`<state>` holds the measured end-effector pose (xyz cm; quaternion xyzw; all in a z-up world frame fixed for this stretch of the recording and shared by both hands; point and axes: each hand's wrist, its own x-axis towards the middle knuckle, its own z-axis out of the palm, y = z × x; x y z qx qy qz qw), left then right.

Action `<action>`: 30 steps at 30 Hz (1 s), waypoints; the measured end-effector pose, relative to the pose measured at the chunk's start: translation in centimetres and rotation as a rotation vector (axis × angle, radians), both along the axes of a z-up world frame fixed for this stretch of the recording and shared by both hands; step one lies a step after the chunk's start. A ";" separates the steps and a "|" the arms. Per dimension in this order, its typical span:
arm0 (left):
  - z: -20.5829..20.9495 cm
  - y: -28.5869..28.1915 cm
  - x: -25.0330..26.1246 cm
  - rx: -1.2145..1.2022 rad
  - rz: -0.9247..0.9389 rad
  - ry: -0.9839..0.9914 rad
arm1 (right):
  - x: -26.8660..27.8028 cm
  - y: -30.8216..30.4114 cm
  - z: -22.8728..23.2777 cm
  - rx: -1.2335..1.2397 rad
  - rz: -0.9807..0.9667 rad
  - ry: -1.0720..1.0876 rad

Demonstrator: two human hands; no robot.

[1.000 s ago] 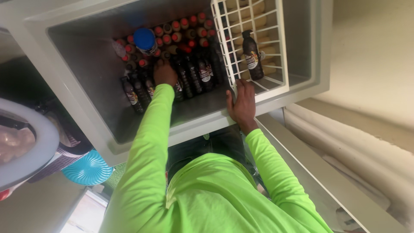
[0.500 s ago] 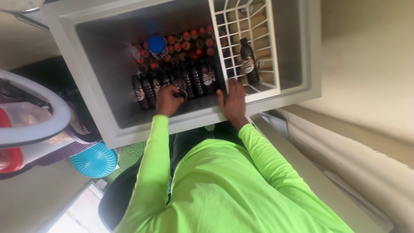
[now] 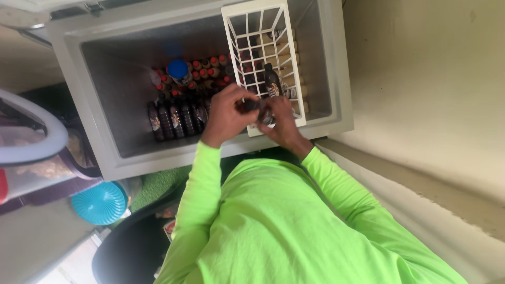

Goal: The person removes multiple dark-colored bottles from a freezer compartment and places them into a white wire basket. The person handles the bottles one at a time, transferring them from the freezer floor to the basket until the basket is full.

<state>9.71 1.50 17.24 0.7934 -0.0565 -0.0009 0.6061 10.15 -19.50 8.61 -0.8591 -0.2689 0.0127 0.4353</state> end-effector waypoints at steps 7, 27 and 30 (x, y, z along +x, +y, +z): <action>-6.3 -2.2 -0.2 -0.089 0.247 0.091 | 3.9 -0.6 -3.7 -0.091 -0.267 0.323; -15.1 10.6 -11.9 0.286 0.215 0.526 | 7.8 5.3 -15.1 -0.985 -0.328 0.277; -17.0 12.6 -10.4 0.323 0.123 0.507 | 6.9 5.2 -14.8 -0.861 -0.433 0.205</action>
